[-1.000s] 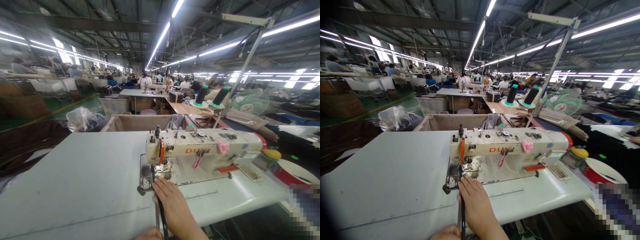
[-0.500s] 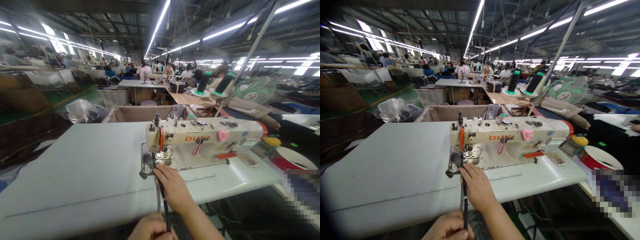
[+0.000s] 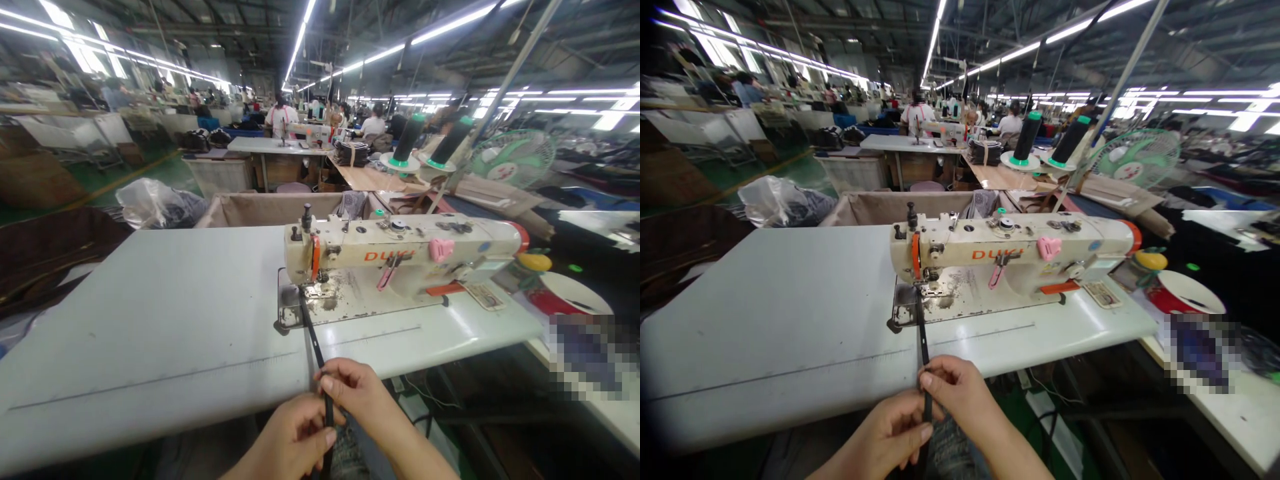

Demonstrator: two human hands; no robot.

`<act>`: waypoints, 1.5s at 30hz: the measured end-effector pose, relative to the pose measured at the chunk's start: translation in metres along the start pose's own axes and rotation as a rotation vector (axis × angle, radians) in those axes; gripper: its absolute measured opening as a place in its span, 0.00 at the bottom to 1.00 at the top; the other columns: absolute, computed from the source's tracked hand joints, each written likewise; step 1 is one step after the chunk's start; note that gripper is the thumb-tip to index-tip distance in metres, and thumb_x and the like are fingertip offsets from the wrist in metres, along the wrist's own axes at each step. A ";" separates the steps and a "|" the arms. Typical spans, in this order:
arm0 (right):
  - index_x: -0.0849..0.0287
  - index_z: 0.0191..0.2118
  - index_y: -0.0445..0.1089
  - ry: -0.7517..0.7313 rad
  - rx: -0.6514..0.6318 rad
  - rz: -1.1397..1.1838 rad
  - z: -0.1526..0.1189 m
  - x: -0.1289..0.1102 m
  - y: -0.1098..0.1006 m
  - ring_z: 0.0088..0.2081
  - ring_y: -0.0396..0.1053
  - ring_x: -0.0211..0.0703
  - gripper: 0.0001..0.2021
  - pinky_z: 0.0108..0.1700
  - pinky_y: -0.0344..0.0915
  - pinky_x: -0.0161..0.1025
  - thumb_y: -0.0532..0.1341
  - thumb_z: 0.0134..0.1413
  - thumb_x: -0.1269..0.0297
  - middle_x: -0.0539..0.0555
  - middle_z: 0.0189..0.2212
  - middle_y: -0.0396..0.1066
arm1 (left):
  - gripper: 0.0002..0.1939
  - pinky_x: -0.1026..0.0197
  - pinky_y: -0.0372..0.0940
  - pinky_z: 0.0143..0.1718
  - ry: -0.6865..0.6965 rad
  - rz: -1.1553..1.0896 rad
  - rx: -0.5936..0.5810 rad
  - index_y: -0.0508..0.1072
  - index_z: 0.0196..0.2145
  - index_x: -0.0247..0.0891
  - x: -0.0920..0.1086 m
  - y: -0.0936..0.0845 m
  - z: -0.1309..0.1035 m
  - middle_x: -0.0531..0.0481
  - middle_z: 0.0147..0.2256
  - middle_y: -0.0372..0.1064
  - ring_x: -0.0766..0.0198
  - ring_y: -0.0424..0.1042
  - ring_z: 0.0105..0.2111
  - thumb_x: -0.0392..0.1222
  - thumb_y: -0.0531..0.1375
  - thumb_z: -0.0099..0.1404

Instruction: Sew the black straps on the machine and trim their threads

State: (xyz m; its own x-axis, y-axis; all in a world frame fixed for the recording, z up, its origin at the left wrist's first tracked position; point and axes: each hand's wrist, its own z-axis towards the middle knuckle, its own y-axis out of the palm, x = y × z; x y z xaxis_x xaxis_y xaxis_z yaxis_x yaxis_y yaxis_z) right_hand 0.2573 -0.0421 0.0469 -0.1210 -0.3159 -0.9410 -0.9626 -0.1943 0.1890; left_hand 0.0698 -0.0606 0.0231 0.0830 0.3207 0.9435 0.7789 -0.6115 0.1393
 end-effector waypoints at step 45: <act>0.54 0.36 0.78 -0.462 0.655 0.085 0.049 -0.084 -0.081 0.34 0.67 0.40 0.24 0.41 0.63 0.39 0.78 0.45 0.39 0.48 0.31 0.74 | 0.29 0.69 0.51 0.18 -0.070 -0.281 0.203 0.74 0.43 0.34 -0.004 0.011 -0.002 0.48 0.30 0.77 0.71 0.67 0.17 0.64 0.72 0.61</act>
State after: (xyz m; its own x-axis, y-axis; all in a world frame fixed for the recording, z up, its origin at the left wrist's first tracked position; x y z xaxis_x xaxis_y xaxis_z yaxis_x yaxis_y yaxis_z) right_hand 0.3338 0.0455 0.0967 -0.1505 0.1385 -0.9789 -0.8749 0.4424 0.1971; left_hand 0.0771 -0.0704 0.0217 -0.1152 0.5091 0.8530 0.8845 -0.3382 0.3213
